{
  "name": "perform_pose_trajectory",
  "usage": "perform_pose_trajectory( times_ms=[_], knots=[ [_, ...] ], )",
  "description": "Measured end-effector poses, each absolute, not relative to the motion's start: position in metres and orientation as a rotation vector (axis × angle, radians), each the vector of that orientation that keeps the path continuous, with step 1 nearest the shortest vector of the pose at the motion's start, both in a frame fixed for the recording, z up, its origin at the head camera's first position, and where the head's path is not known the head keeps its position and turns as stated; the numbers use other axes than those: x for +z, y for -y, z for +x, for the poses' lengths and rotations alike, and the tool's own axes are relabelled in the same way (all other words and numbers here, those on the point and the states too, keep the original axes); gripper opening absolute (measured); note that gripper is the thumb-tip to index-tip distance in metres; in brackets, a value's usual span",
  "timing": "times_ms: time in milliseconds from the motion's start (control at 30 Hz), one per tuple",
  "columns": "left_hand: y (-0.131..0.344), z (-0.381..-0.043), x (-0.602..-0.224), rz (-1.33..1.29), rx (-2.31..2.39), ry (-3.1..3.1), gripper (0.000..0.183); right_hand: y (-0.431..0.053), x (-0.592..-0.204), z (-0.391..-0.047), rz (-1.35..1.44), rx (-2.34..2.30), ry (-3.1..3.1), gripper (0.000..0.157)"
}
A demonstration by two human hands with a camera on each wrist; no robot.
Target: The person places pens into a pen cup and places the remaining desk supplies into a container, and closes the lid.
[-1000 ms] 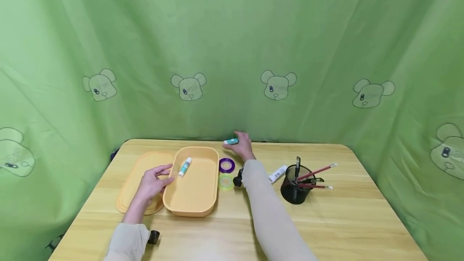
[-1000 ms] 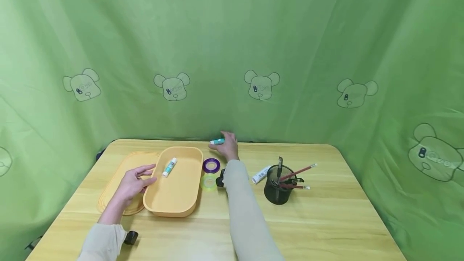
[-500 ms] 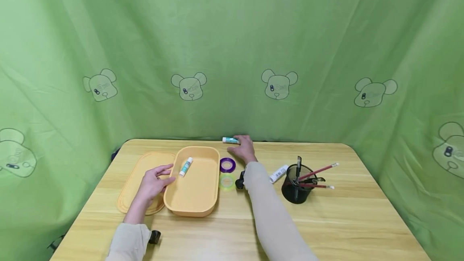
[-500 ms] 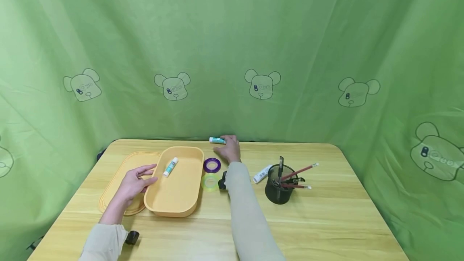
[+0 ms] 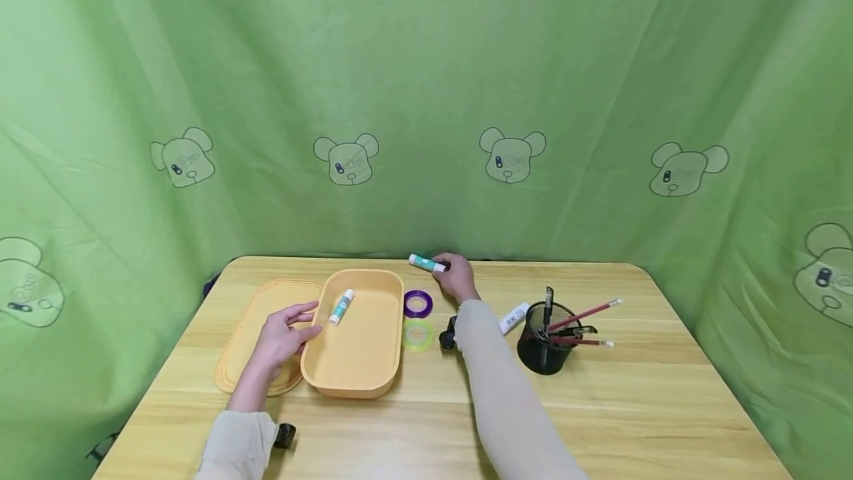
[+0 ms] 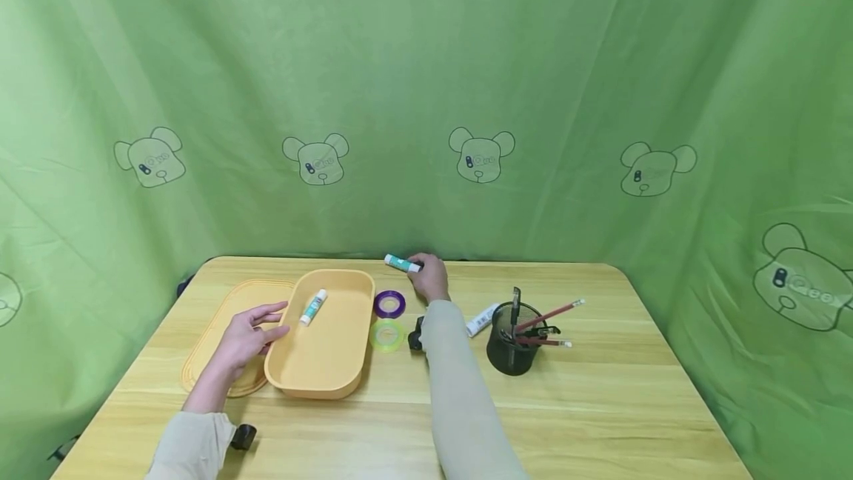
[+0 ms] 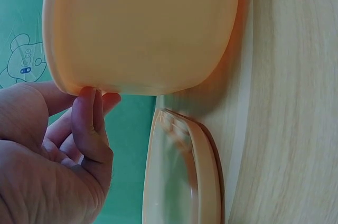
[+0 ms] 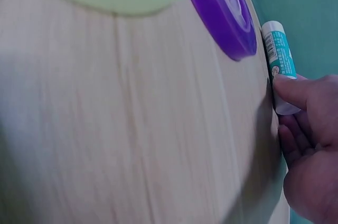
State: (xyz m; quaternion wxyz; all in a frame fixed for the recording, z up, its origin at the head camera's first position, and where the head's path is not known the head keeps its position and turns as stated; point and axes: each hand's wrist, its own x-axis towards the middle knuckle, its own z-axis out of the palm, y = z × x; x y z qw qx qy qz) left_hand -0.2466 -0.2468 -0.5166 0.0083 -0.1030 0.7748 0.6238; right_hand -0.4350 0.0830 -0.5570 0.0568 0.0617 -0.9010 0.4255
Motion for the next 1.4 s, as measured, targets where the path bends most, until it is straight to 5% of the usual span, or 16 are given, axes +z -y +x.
perform_pose_trajectory(
  times_ms=[1400],
  knots=[
    [0.247,-0.245,-0.518,-0.285,1.951,-2.407,0.055,-0.094,-0.507,-0.415,0.176,2.257,2.275,0.039]
  ],
)
